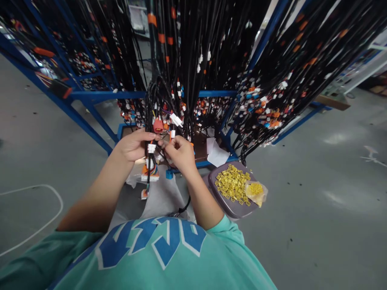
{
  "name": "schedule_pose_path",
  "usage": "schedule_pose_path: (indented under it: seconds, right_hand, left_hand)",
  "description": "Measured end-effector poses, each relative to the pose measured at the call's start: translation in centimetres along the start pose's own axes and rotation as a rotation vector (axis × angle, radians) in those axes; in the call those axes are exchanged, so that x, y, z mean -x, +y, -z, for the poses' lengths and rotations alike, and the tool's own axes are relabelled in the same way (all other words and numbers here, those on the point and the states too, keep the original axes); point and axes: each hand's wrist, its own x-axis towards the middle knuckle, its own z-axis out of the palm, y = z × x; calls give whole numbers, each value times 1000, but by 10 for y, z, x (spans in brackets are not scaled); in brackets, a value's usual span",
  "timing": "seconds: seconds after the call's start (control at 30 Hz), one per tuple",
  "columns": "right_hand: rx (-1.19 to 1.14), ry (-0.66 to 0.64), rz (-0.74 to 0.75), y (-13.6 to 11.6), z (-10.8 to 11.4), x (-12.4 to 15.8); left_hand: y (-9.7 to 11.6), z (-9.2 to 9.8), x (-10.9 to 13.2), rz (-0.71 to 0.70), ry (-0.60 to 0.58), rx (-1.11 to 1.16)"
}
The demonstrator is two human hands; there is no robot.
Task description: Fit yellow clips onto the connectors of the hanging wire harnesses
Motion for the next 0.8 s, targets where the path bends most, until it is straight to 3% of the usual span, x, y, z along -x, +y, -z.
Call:
schedule_pose_path:
  seconds: [0.27, 0.43, 0.63, 0.8]
  right_hand:
    - [-255, -56, -173, -5, 3, 0]
    - [-350, -149, -170, -4, 15, -5]
    - [35, 79, 55, 7, 35, -16]
    - [334, 135, 244, 12, 37, -7]
  left_hand:
    - [2, 1, 1, 67, -88, 56]
    - [3, 3, 1, 61, -34, 58]
    - [7, 3, 10, 130, -15, 170]
    - [5, -3, 13, 186, -71, 166]
